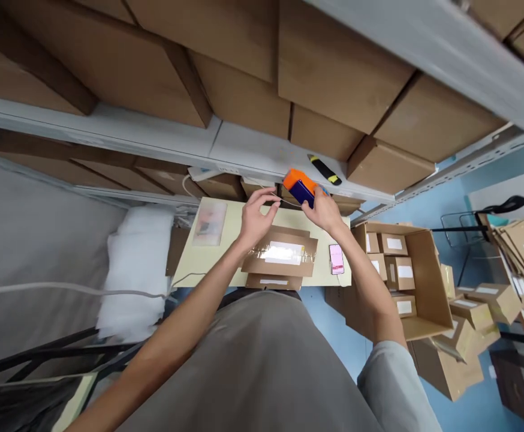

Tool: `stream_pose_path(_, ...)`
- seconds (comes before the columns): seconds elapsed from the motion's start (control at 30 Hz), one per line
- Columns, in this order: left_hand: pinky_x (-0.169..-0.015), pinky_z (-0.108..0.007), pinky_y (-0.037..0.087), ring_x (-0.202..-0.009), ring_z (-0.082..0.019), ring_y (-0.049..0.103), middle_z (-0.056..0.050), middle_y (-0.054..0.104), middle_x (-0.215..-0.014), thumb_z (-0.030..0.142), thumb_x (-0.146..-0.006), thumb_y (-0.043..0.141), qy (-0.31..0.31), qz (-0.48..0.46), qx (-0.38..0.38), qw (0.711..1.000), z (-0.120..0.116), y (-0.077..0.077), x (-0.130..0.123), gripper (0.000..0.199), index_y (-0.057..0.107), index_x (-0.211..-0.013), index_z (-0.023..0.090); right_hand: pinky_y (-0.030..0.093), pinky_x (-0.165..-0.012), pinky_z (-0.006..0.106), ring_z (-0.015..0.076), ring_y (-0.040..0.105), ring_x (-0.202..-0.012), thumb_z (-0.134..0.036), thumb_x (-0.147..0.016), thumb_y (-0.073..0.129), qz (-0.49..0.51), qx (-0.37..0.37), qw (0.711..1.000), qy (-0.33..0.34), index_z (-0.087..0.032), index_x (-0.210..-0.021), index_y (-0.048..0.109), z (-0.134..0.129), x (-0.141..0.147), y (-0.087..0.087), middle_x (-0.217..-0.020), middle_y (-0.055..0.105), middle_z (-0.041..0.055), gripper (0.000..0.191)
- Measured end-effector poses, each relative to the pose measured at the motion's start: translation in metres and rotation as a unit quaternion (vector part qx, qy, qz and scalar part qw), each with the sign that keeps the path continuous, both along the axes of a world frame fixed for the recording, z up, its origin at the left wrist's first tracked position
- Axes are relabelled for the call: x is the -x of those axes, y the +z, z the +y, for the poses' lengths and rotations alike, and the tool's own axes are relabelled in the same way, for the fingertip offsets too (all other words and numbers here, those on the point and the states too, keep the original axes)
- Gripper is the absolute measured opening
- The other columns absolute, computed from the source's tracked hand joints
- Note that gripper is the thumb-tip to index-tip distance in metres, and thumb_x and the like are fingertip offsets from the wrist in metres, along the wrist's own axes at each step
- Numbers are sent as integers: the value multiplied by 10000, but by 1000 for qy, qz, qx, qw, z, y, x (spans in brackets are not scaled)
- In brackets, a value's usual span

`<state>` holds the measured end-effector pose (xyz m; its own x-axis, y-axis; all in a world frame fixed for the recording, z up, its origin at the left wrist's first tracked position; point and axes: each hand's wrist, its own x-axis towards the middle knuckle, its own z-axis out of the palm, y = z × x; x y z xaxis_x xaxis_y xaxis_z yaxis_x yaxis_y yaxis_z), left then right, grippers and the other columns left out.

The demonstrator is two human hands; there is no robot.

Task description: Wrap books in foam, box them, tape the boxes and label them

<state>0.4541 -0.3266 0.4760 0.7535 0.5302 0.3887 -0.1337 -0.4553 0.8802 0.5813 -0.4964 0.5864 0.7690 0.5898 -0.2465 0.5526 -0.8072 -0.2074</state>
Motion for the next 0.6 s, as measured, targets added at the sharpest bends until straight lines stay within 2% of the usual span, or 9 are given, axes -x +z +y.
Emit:
stream_pose_path(0.07,-1240,-486,558,-1350,-275,725,-89,773,-1379,159,-1020,598,13,-33,2,999,8,19,-15,217,789,-979,254,584,-1045,527,464,744,-1224,-379,-1094,439,-26,-17,999,41,-77,-1608,430,41,-16,8,-1400,758,280,597)
stream_pose_path(0.13,-1222,-471,571,-1327,-266,735,-88,778,-1355,94,-992,567,23,-43,9,999,17,30,-25,270,786,-955,248,556,-1092,529,454,717,-1281,-330,-1099,406,-46,-17,995,83,-56,-1604,422,76,-33,9,-1462,718,295,574)
stream_pose_path(0.2,-1175,-447,601,-1309,-259,743,-100,783,-1339,85,-983,573,27,-52,25,998,24,35,-30,270,795,-997,238,490,-1198,541,440,665,-1390,-277,-1091,400,-65,-4,991,115,-32,-1591,439,105,-47,5,-1495,703,298,559)
stream_pose_path(0.27,-1116,-427,631,-1284,-255,752,-112,789,-1323,98,-988,582,24,-60,39,997,29,37,-31,261,801,-1048,227,374,-1318,556,419,612,-1480,-237,-1072,426,-82,21,989,124,-5,-1571,479,126,-56,-1,-1513,699,301,553)
stream_pose_path(0.37,-1075,-416,647,-1255,-254,762,-117,797,-1307,116,-1000,568,20,-49,45,998,34,33,-22,264,802,-1060,221,255,-1395,568,390,569,-1538,-190,-1047,431,-92,35,989,109,2,-1568,516,141,-61,-11,-1567,675,292,561)
stream_pose_path(0.47,-1096,-414,644,-1257,-253,762,-120,799,-1311,171,-1022,562,17,-24,52,998,41,13,-1,251,799,-1091,216,270,-1386,608,391,529,-1568,-186,-1050,369,-123,-17,989,78,-42,-1631,495,131,-54,-16,-1642,615,274,611)
stream_pose_path(0.53,-1127,-416,633,-1270,-253,758,-127,795,-1328,217,-1029,569,23,7,67,997,48,-15,22,257,795,-1152,208,285,-1373,650,410,475,-1613,-240,-1083,313,-154,-69,985,38,-77,-1704,430,109,-40,-24,-1697,554,268,652)
stream_pose_path(0.6,-1156,-431,623,-1297,-258,753,-136,787,-1373,239,-1015,578,46,72,99,991,52,-52,52,299,780,-1233,204,295,-1363,691,424,390,-1679,-314,-1118,260,-161,-111,980,-16,-119,-1779,323,73,-13,-40,-1753,487,257,692)
